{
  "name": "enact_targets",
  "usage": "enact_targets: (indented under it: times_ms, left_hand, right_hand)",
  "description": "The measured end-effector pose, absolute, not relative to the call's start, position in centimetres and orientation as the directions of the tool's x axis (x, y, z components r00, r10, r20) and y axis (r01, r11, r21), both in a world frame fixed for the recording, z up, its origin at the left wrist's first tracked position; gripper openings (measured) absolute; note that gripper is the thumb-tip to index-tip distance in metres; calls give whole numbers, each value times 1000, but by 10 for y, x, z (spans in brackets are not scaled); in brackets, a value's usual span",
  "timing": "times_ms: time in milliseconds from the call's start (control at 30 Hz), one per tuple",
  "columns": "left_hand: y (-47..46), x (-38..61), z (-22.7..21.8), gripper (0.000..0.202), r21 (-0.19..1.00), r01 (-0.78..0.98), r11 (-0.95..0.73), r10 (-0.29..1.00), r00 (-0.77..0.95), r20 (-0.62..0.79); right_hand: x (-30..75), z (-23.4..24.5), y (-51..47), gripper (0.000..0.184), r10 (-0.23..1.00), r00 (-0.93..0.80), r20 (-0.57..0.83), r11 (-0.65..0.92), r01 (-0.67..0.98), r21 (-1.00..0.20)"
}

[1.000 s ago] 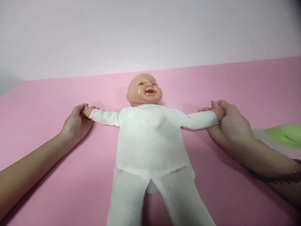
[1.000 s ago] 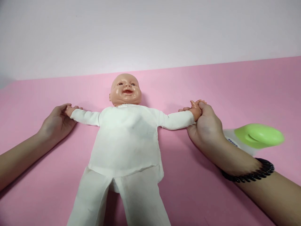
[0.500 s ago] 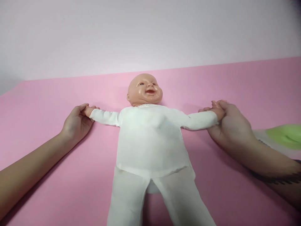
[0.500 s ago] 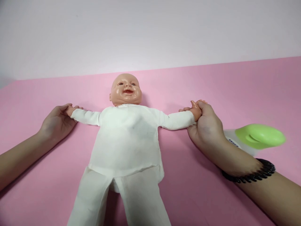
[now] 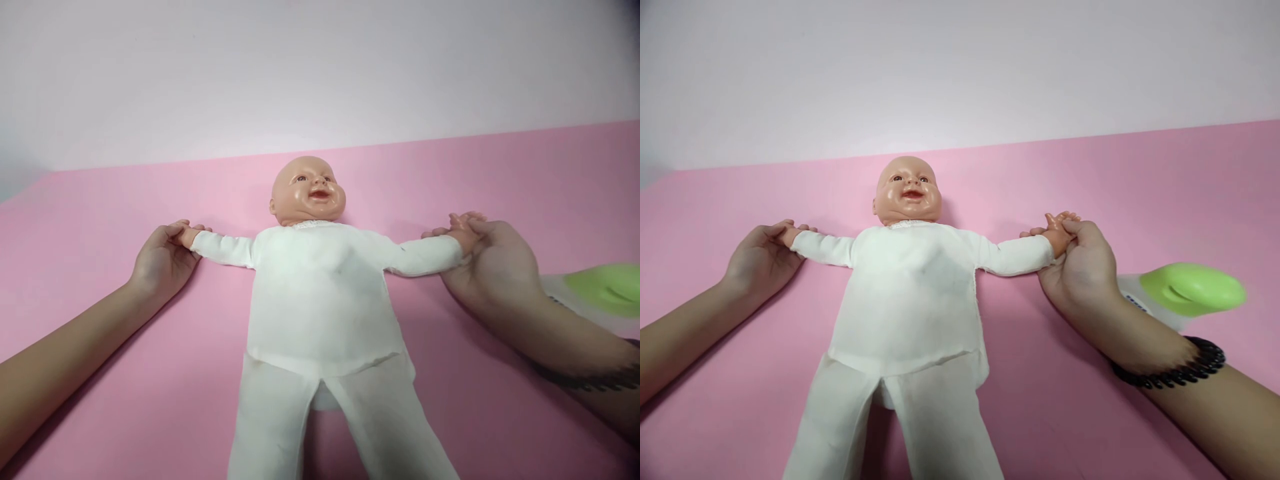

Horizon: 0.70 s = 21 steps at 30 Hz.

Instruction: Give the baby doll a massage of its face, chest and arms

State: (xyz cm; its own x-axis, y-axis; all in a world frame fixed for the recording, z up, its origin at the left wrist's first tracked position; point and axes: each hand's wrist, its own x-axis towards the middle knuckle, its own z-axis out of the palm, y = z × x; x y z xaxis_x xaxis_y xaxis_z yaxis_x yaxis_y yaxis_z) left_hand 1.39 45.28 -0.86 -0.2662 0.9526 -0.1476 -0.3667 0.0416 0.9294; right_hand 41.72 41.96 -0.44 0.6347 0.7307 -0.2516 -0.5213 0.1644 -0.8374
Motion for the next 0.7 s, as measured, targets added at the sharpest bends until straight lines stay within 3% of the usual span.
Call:
enact_targets:
  times_ms: [400,700]
  left_hand:
    - [455,13,-11,12,929,-367,34,944,-293,-150]
    - [454,11,-13,8,930,-366,20,952,-276,-130]
  right_hand:
    - [415,-3,420,25,705,650,-284,167,-541,-824]
    - [418,-7,420,23,737,641,-217,209,-521,-827]
